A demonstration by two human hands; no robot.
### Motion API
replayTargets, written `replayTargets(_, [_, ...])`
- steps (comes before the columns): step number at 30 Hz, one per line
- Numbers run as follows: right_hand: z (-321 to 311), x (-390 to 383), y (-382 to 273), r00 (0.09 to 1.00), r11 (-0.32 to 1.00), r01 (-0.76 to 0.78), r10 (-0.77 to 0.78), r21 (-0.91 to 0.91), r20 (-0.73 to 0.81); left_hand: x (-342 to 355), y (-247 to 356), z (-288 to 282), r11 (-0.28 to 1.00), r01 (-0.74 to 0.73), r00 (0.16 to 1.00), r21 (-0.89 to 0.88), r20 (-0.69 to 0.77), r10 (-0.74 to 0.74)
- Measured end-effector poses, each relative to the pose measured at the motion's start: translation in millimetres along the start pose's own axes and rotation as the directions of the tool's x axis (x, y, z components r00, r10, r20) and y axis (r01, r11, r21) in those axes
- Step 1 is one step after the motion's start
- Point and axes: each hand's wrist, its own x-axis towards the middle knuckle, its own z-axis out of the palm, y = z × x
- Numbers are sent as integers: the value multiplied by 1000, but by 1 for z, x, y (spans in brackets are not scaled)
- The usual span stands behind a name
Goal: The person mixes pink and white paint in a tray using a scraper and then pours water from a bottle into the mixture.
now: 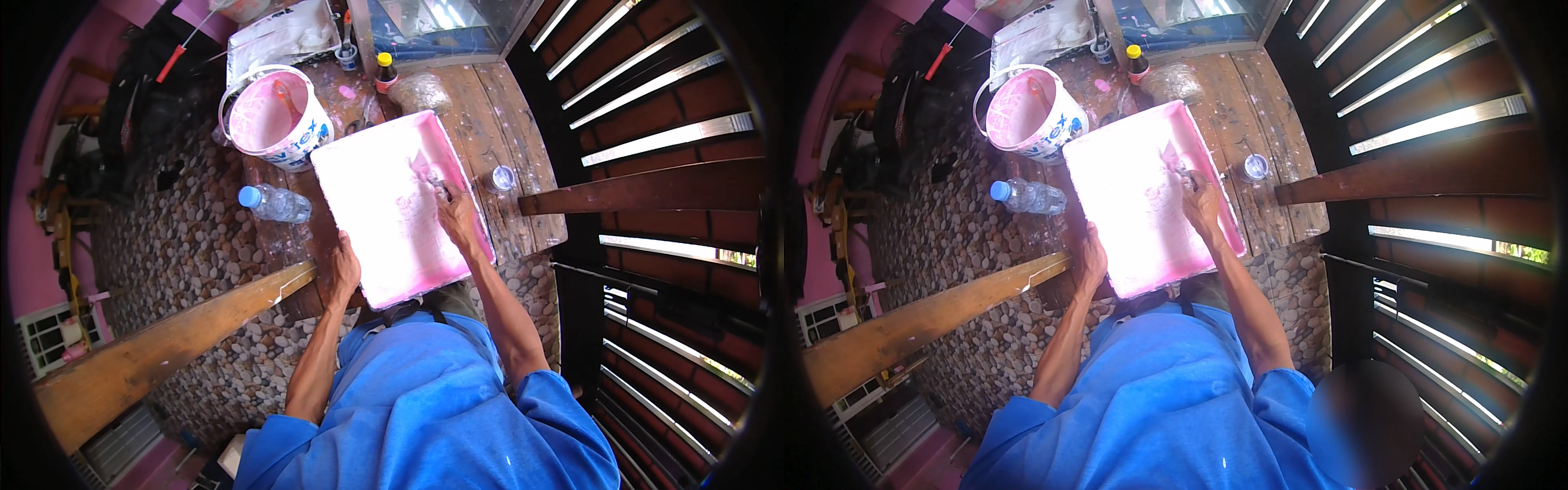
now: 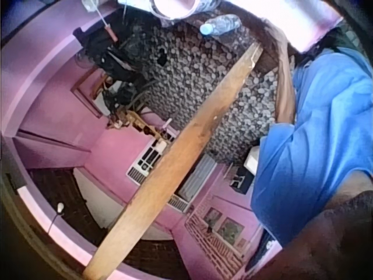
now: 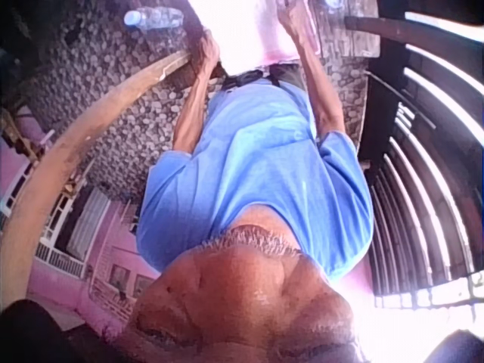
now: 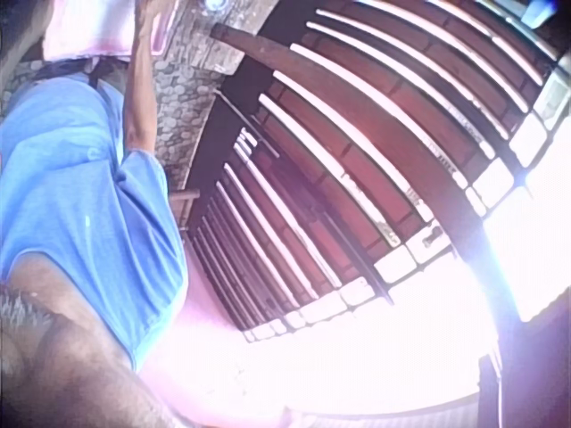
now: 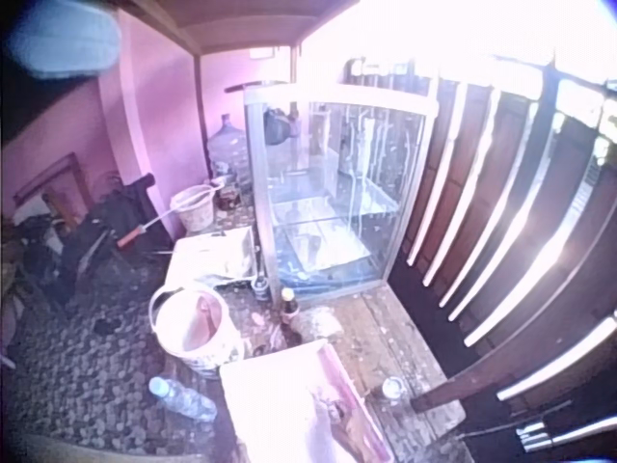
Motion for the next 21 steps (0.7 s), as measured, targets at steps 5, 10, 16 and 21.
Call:
replayTargets(5, [10, -8, -24, 992, 985, -96, 83, 145, 92, -5, 5, -5, 999, -7, 999, 43, -37, 8])
replayTargets(10, [31, -13, -12, 988, 996, 37, -48, 83, 144, -9, 14, -2, 1000, -1, 1000, 19, -13, 1])
replayTargets(16, [34, -27, -38, 980, 994, -105, 103, 2, 167, -6, 3, 0, 1000, 5, 999, 29, -34, -4])
replayTargets(21, [40, -34, -46, 980, 990, -36, 8, 134, 201, -10, 9, -2, 994, -88, 990, 59, -102, 94])
